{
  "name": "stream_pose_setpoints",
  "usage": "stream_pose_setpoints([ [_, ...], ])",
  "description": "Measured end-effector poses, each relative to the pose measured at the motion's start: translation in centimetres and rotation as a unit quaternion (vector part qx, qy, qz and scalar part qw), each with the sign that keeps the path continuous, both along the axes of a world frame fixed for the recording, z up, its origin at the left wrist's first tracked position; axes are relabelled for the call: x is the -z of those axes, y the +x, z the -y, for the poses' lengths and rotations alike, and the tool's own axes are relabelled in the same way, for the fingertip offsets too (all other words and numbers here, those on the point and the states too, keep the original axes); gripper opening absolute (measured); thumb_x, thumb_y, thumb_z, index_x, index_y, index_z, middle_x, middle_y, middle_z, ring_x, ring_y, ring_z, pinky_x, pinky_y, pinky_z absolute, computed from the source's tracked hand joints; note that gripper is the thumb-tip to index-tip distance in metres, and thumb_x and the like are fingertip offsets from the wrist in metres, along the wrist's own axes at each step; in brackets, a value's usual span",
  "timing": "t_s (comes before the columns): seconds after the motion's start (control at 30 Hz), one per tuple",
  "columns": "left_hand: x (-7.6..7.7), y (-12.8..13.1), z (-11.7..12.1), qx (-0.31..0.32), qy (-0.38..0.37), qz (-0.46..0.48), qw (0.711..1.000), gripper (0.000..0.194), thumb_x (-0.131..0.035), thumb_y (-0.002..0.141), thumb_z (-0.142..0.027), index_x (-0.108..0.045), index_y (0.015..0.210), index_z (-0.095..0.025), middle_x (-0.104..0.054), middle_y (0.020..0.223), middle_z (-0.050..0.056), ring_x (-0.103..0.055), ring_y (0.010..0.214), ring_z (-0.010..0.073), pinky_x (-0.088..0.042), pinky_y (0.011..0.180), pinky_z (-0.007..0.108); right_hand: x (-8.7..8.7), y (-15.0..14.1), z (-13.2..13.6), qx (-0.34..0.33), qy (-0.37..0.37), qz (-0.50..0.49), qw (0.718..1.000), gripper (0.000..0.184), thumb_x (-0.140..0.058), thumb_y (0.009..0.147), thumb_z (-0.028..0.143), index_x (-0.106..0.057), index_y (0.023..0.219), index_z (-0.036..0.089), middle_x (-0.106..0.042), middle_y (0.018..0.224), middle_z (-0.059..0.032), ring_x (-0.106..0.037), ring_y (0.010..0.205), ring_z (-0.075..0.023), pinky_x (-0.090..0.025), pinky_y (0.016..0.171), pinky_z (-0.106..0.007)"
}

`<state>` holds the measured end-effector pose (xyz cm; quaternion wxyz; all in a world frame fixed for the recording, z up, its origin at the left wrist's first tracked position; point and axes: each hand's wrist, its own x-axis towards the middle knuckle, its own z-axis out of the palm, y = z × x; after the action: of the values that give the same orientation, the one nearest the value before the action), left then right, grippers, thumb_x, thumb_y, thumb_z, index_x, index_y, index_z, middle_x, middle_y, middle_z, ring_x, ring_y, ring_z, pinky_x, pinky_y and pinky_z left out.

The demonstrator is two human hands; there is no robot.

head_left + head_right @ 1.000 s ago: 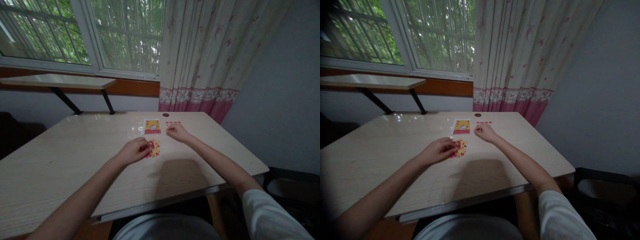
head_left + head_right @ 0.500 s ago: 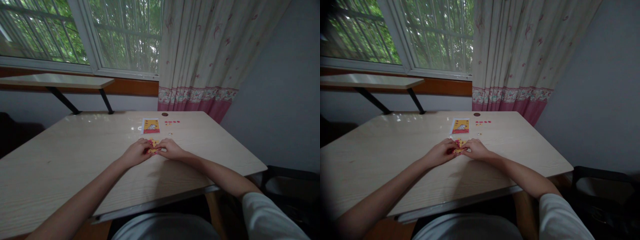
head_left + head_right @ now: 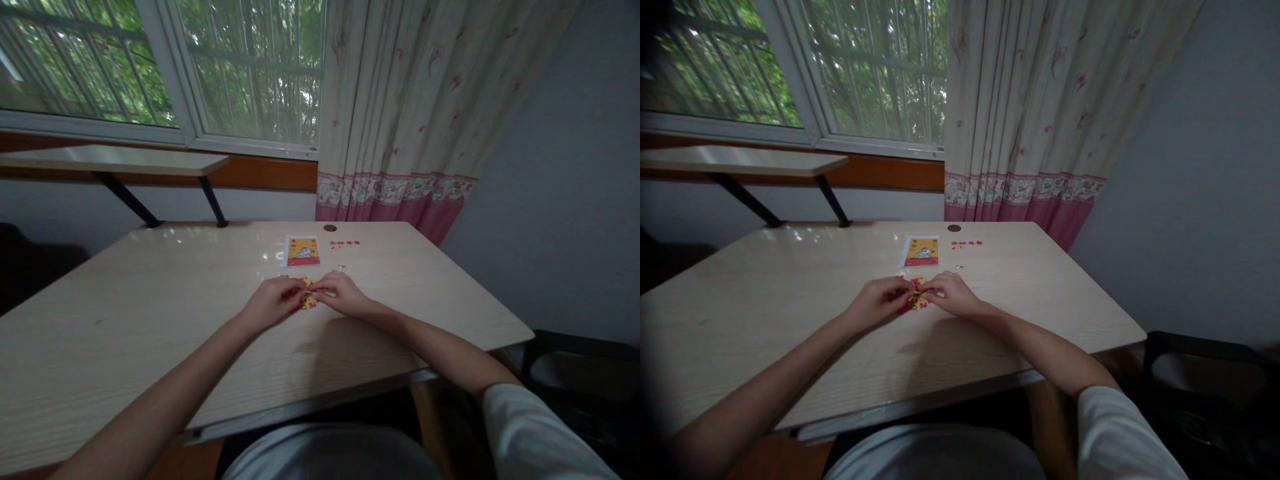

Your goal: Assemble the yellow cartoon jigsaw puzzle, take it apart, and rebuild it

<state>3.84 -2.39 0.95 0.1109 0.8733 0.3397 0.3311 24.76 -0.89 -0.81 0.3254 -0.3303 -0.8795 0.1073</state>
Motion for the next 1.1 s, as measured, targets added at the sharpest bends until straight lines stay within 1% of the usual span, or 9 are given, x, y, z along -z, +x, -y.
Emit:
stream_pose_setpoints([
  [0.2,0.1,0.0,0.0,0.001,0.000,0.010,1.000,0.015,-0.051,0.082,-0.022,-0.063,0.085,-0.016,-0.066,0.072,0.002,-0.057,0.059,0.0105,-0.044,0.056,0.021,-0.3,-0.3,0.4,0.004,0.006,-0.055,0.998,0.012,-0.063,0.080,0.028,-0.070,0.083,0.020,-0.070,0.079,-0.0032,-0.060,0.076,-0.0137,-0.041,0.074,-0.026],
  [0.4,-0.1,-0.3,0.1,0.043,0.080,0.032,0.995,0.015,-0.049,0.085,-0.020,-0.063,0.083,-0.016,-0.066,0.082,0.006,-0.061,0.077,0.0147,-0.049,0.070,0.026,-0.6,-0.4,0.7,0.017,-0.016,-0.105,0.994,0.011,-0.066,0.077,0.029,-0.069,0.078,0.018,-0.068,0.074,-0.0026,-0.059,0.071,-0.0127,-0.043,0.070,-0.025],
  [0.53,0.1,-0.3,0.1,0.044,0.103,0.037,0.993,0.015,-0.049,0.086,-0.021,-0.063,0.084,-0.016,-0.066,0.084,0.007,-0.061,0.079,0.0153,-0.049,0.072,0.027,-0.7,-0.4,1.0,0.024,-0.002,-0.121,0.992,0.013,-0.064,0.078,0.031,-0.067,0.079,0.018,-0.067,0.074,-0.0024,-0.058,0.071,-0.0123,-0.043,0.070,-0.025],
  [0.63,0.0,-0.3,0.1,0.014,0.083,0.030,0.996,0.016,-0.049,0.086,-0.024,-0.062,0.092,-0.016,-0.066,0.088,0.007,-0.061,0.080,0.0151,-0.048,0.074,0.027,-0.8,-0.1,0.9,0.021,0.037,-0.115,0.992,0.014,-0.062,0.080,0.032,-0.066,0.080,0.018,-0.067,0.075,-0.0025,-0.058,0.073,-0.0124,-0.042,0.071,-0.026],
  [0.7,-0.1,-0.4,-0.1,-0.014,0.070,0.025,0.997,0.019,-0.050,0.086,-0.026,-0.060,0.098,-0.016,-0.066,0.091,0.007,-0.061,0.081,0.0152,-0.048,0.074,0.027,-0.9,0.5,0.5,0.026,0.085,-0.088,0.992,0.015,-0.060,0.082,0.032,-0.066,0.081,0.018,-0.067,0.076,-0.0027,-0.058,0.075,-0.0131,-0.040,0.074,-0.027],
  [0.8,-0.2,-1.1,-0.5,-0.042,0.063,-0.001,0.997,0.019,-0.048,0.086,-0.028,-0.062,0.092,-0.016,-0.066,0.087,0.006,-0.061,0.079,0.0155,-0.048,0.072,0.027,-1.4,2.1,-0.7,0.056,0.174,-0.030,0.983,0.015,-0.057,0.085,0.032,-0.066,0.083,0.020,-0.068,0.077,-0.0031,-0.058,0.076,-0.0145,-0.036,0.076,-0.031],
  [0.9,-0.3,-1.7,-0.9,-0.060,0.062,-0.033,0.996,0.020,-0.047,0.087,-0.029,-0.063,0.087,-0.017,-0.065,0.083,0.005,-0.060,0.076,0.0155,-0.047,0.069,0.027,-2.0,4.2,-2.0,0.106,0.239,-0.008,0.965,0.016,-0.054,0.086,0.030,-0.066,0.083,0.020,-0.068,0.077,-0.0031,-0.057,0.075,-0.0147,-0.034,0.078,-0.032],
  [1.0,-0.2,-2.0,-1.1,-0.070,0.057,-0.056,0.994,0.021,-0.046,0.087,-0.030,-0.063,0.088,-0.018,-0.066,0.083,0.005,-0.059,0.075,0.0153,-0.046,0.068,0.026,-2.4,6.0,-3.0,0.150,0.270,-0.017,0.951,0.017,-0.053,0.087,0.030,-0.066,0.082,0.020,-0.068,0.078,-0.0035,-0.057,0.076,-0.0150,-0.034,0.078,-0.032],
  [1.1,-0.2,-1.9,-1.2,-0.066,0.047,-0.078,0.994,0.023,-0.045,0.087,-0.031,-0.064,0.089,-0.018,-0.066,0.081,0.004,-0.059,0.072,0.0149,-0.045,0.065,0.025,-2.5,7.1,-3.5,0.179,0.277,-0.026,0.944,0.018,-0.053,0.087,0.030,-0.066,0.080,0.020,-0.069,0.077,-0.0036,-0.057,0.076,-0.0153,-0.034,0.077,-0.032],
])
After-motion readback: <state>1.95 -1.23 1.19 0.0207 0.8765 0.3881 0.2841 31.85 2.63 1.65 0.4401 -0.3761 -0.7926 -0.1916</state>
